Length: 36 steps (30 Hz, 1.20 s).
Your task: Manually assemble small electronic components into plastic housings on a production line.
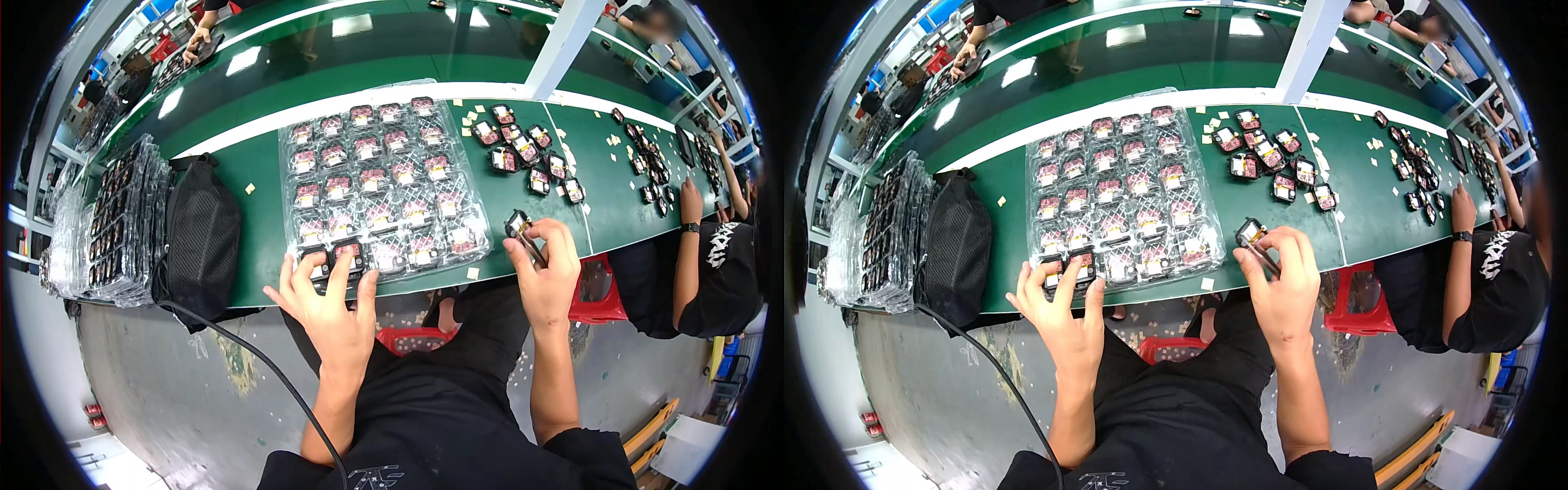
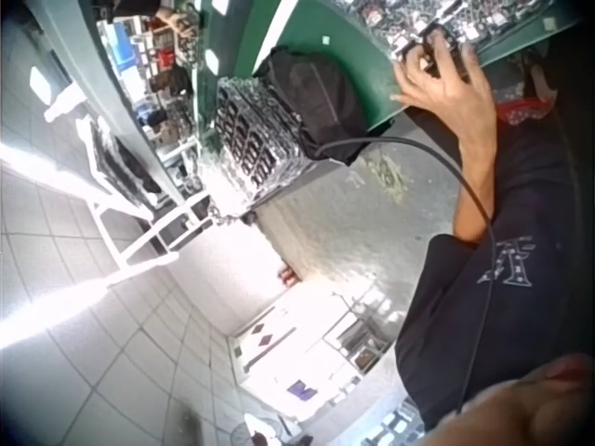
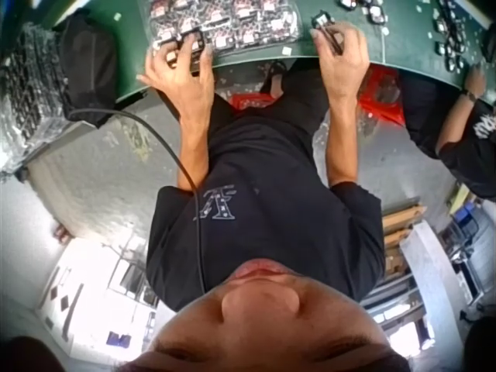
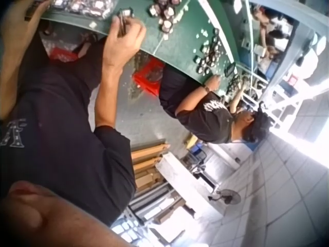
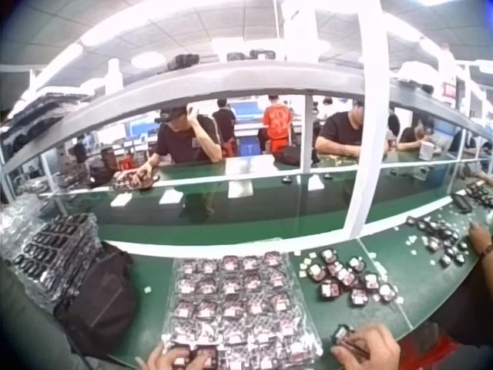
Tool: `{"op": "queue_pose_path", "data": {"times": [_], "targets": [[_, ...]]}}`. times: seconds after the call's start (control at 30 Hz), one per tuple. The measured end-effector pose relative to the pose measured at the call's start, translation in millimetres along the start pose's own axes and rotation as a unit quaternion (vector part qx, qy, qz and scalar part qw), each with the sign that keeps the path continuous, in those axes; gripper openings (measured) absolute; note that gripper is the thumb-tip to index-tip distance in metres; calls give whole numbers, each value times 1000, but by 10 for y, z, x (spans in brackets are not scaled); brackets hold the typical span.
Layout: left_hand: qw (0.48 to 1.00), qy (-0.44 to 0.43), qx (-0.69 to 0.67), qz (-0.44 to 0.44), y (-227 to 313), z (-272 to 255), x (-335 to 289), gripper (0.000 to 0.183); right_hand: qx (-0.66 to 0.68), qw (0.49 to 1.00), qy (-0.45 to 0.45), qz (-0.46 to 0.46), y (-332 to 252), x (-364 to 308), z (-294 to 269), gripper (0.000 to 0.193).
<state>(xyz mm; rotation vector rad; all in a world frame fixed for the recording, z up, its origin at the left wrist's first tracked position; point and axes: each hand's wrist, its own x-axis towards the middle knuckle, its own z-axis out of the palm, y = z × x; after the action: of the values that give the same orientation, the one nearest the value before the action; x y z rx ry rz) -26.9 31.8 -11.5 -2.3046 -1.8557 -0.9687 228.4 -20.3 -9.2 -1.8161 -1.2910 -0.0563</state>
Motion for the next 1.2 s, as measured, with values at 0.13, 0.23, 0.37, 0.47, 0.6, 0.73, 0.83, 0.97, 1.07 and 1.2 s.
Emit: {"op": "queue_pose_path", "data": {"times": [0.13,0.23,0.37,0.47,0.6,0.73,0.83,0.97,1.07,1.2], "targets": [[937,-8,-346,41,24,-81,-148,47,193,975,-103,-47,-265,-181,-97,43],[727,-145,-667,-75,214,-106,-283,62,289,940,-171,-58,-491,-275,-88,43],[651,-227,-718,-98,203,-71,-320,63,338,915,-212,-53,-556,-398,-30,44],[628,-218,-739,-114,144,-53,-354,62,333,915,-226,-25,-638,-412,-96,42],[606,-208,-739,-208,204,-87,-359,78,241,945,-178,-130,-556,-401,-24,37],[590,-193,-751,-223,181,-75,-359,77,120,961,-110,-224,-476,-431,-2,33],[577,-195,-763,-215,167,-55,-397,72,91,963,-79,-242,-457,-477,16,34],[561,-205,-777,-200,193,-57,-412,65,72,958,-59,-273,-459,-489,12,37],[569,-212,-771,-192,201,-59,-411,65,79,956,-57,-276,-433,-501,29,38],[579,-211,-764,-191,198,-49,-413,66,95,963,-67,-245,-466,-502,15,32]]}}
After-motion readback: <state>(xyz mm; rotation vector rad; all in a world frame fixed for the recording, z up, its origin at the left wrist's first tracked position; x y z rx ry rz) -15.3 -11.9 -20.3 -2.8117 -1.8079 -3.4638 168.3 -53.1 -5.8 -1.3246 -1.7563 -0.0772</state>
